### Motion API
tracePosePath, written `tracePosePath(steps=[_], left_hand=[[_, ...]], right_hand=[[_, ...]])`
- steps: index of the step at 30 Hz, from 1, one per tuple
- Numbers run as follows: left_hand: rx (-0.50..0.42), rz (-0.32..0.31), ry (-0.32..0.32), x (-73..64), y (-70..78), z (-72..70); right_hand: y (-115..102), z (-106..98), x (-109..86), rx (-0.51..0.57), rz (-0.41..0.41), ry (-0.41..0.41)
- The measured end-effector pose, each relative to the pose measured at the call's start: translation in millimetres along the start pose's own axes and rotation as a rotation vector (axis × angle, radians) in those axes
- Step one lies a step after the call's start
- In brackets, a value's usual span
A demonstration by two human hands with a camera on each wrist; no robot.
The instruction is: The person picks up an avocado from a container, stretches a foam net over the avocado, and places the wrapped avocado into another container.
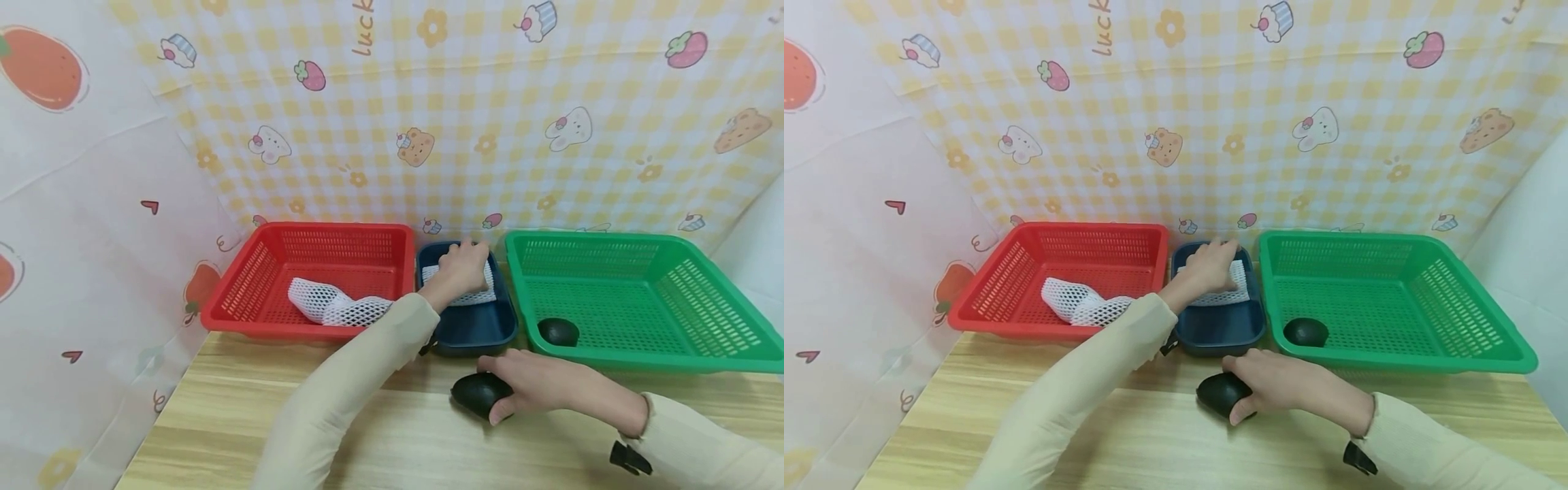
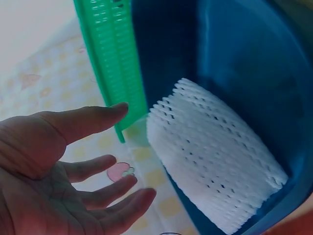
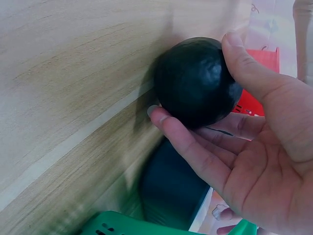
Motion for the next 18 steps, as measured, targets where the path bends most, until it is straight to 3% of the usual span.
tracePosePath(steps=[11,18], left_hand=[[0.049,-0.064,-0.051,6.5,-14.7,16.7],[0.053,-0.048,-0.049,5.4,-23.1,25.2]], right_hand=[[-1.1,-1.9,0.5,0.004,0.003,0.006],[-1.9,-2.0,-0.7,0.006,0.005,0.004]])
Point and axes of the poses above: each hand's wrist, its own x-axis towards the middle knuckle, its own z-axis out of the palm, y = z × x, the point moved 9 cm from there along x, towards the middle knuckle, and after that the axes turned 14 degrees about y, right-handed, at the moved point
